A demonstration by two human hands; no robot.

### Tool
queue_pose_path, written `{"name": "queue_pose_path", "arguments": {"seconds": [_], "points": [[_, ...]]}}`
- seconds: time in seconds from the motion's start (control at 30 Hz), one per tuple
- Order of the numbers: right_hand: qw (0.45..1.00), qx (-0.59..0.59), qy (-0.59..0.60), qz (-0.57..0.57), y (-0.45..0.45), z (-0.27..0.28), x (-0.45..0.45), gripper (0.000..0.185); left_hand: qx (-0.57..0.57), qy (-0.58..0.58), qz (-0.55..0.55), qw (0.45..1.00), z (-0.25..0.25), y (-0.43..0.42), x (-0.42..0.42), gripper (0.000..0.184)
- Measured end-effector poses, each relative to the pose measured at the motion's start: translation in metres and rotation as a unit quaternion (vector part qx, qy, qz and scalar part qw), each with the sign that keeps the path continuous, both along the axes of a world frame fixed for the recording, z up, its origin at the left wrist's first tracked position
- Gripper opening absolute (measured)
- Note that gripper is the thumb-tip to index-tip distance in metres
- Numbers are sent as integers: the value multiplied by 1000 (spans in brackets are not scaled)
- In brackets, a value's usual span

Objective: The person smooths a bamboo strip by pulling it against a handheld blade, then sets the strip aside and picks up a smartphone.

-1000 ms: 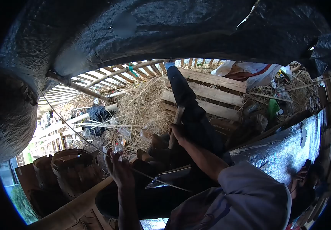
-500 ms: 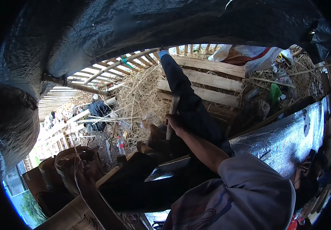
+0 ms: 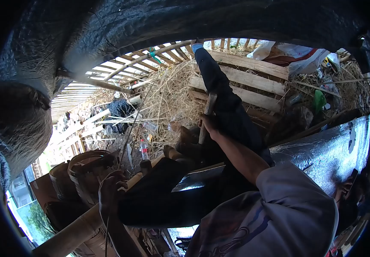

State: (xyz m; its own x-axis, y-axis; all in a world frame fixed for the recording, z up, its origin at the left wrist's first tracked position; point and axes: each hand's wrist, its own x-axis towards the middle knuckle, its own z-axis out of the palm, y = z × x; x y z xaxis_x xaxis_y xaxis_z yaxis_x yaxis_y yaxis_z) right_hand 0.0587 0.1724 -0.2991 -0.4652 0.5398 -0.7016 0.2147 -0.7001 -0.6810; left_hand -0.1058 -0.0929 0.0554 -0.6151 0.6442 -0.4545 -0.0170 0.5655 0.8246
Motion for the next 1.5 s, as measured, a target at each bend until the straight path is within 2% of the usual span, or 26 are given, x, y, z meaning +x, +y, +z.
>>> {"name": "queue_pose_path", "arguments": {"seconds": [0.07, 0.2, 0.3, 0.37, 0.4, 0.47, 0.5, 0.57, 0.63, 0.67, 0.7, 0.73, 0.77, 0.8, 0.83, 0.9, 0.97, 1.03, 1.07, 1.1, 1.23, 1.3, 1.33, 1.37, 1.4, 1.5], "points": [[1000, -4, 3, 6, -3, -5, 0, 28, 35, -244, 131, 960, 5, 8, -4, 36], [999, 15, -31, 3, -2, -11, -2, 30, 94, -232, 97, 963, 4, 16, 7, 43], [998, 26, -49, 24, -1, -14, 0, 30, 131, -159, 123, 971, -4, 15, 8, 45], [999, 22, -35, 20, -2, -13, -1, 29, 95, -21, 115, 989, -10, 11, 8, 38], [999, 25, -25, 17, -2, -10, 0, 29, 94, -20, 116, 989, -11, 9, 8, 38], [999, 26, -16, 15, -1, -6, 0, 28, -50, 183, -4, 982, -13, 4, 6, 32], [999, 30, -11, 10, 0, -4, -1, 28, -52, 183, -2, 982, -15, 0, 1, 32], [999, 32, -5, 9, 1, 1, -1, 27, -95, 153, 164, 970, -19, -10, -12, 26], [999, 29, -19, 16, 1, 4, 0, 27, -72, 148, 202, 965, -31, -23, -21, 26], [999, 26, -21, 19, 3, 4, 0, 27, -54, 335, 127, 932, -50, -43, -34, 31], [1000, 23, 1, 13, 4, 2, -1, 27, -84, 515, -2, 853, -51, -53, -40, 37], [1000, 20, 22, 7, 1, 1, 0, 27, -108, 698, -83, 703, -53, -63, -46, 44], [1000, 18, 21, 11, -1, 0, 0, 27, -113, 696, -82, 704, -41, -51, -39, 44], [1000, 24, 1, 5, 0, -1, -1, 27, 6, 517, 23, 856, -20, -26, -26, 39], [999, 30, -20, 0, 0, -2, -1, 28, 124, 297, 126, 939, -1, -8, -14, 35], [999, 36, -17, 12, -1, -17, -3, 28, 282, 266, 255, 886, 18, 6, -2, 42], [999, 44, -16, 23, 0, -19, -3, 29, 462, 105, -11, 881, 54, 9, -1, 41], [999, 41, -14, 4, 0, -4, -1, 30, 446, 202, 153, 859, 89, 8, 24, 36], [999, 43, -14, 6, 3, 0, -2, 30, 431, 297, 316, 791, 104, 42, 44, 33], [999, 36, -13, 7, 3, 4, -1, 31, 396, 380, 468, 692, 116, 72, 60, 32], [1000, 27, -8, 6, 1, -1, -2, 30, 401, 443, 409, 689, 136, 48, 71, 30], [1000, 20, -5, -2, 2, 4, 1, 29, 495, 368, 245, 748, 142, 15, 66, 25], [1000, 14, 0, -9, 2, 8, 0, 28, 541, 198, -8, 817, 144, 8, 57, 22], [1000, 8, -1, -6, -1, 8, -1, 28, 536, 199, -6, 821, 142, 0, 58, 22], [1000, 11, 2, -15, 0, 5, -1, 27, 514, 242, 89, 818, 137, 10, 64, 22], [1000, 25, 4, -16, 0, 0, 0, 27, 507, 233, 162, 814, 120, 39, 70, 28]]}}
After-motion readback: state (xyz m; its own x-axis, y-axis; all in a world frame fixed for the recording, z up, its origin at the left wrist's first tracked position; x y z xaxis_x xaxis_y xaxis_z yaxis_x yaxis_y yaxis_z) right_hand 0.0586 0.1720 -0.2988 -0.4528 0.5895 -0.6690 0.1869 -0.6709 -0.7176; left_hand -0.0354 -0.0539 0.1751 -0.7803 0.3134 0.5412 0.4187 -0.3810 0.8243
